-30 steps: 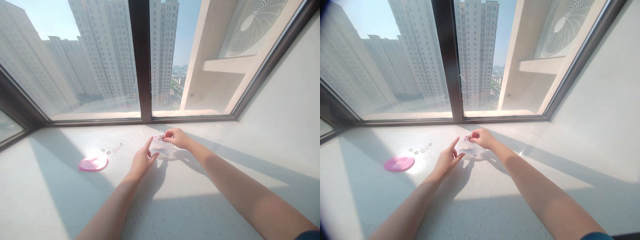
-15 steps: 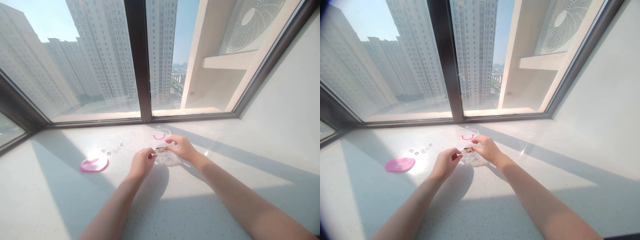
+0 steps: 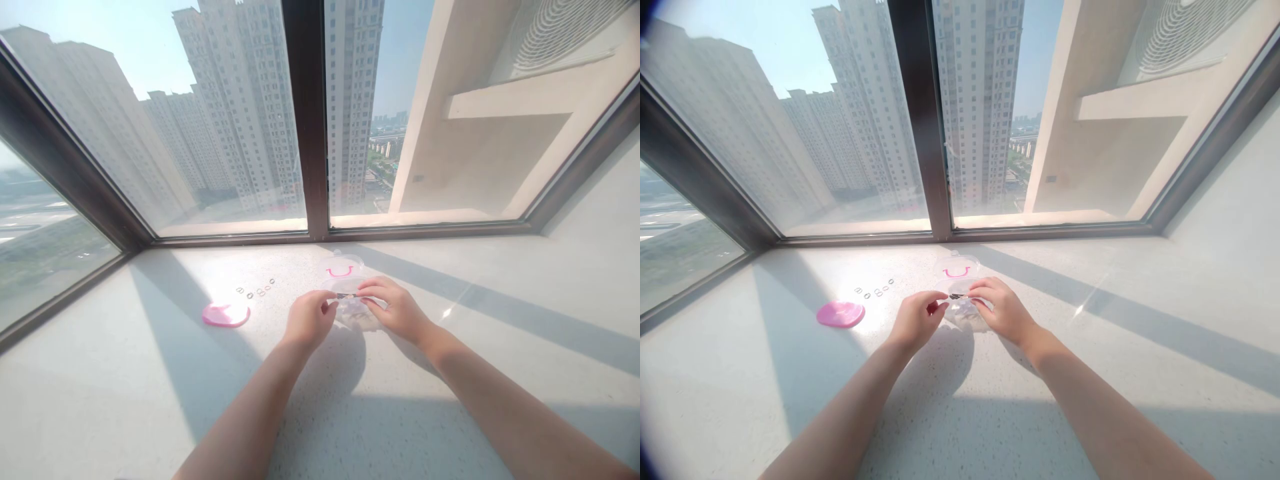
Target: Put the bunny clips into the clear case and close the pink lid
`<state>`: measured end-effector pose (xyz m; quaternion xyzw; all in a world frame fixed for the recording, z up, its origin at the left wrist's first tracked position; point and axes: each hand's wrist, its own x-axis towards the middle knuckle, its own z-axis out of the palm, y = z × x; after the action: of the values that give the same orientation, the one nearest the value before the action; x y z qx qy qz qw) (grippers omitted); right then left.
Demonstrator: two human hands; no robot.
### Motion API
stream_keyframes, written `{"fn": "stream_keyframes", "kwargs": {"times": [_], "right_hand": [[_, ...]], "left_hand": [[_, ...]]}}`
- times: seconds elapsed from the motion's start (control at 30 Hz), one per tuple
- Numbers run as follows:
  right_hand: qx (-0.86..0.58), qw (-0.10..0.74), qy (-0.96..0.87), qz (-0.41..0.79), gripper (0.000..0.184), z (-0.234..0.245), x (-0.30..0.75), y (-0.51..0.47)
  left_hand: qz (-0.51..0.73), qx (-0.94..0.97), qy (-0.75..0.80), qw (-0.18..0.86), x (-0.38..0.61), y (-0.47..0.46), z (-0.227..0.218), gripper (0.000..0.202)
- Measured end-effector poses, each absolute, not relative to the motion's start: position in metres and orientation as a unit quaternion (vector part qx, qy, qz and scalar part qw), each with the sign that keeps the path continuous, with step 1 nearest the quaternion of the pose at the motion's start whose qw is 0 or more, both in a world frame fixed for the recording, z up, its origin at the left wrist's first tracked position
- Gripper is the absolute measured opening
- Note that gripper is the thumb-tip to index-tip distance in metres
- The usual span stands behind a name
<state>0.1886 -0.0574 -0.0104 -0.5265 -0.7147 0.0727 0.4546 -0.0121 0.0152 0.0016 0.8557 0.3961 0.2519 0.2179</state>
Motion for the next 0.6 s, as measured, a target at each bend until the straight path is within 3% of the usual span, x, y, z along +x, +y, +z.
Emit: {"fn": "stream_keyframes", "kwargs": {"times": [0.17, 0.27, 0.4, 0.5, 0.6], "right_hand": [[-0.518, 0.442, -0.729, 0.067, 0.021, -0.013, 0.191, -0.057], [-0.513, 0.442, -0.732, 0.076, 0.023, -0.015, 0.191, -0.057], [-0.503, 0.449, -0.734, 0.088, 0.028, -0.016, 0.189, -0.057], [-0.501, 0.460, -0.728, 0.087, 0.028, -0.015, 0.188, -0.058], [-0.496, 0.469, -0.726, 0.080, 0.027, -0.013, 0.188, -0.060]], "left_hand": [[0.287, 0.846, 0.388, 0.225, -0.021, 0.017, 0.009, 0.035], [0.304, 0.818, 0.447, 0.197, -0.039, 0.028, 0.025, 0.028], [0.222, 0.824, 0.507, 0.117, -0.084, 0.055, 0.049, 0.018], [0.148, 0.846, 0.506, 0.084, -0.132, 0.077, 0.057, 0.031], [0.081, 0.863, 0.492, 0.082, -0.177, 0.094, 0.058, 0.057]]}}
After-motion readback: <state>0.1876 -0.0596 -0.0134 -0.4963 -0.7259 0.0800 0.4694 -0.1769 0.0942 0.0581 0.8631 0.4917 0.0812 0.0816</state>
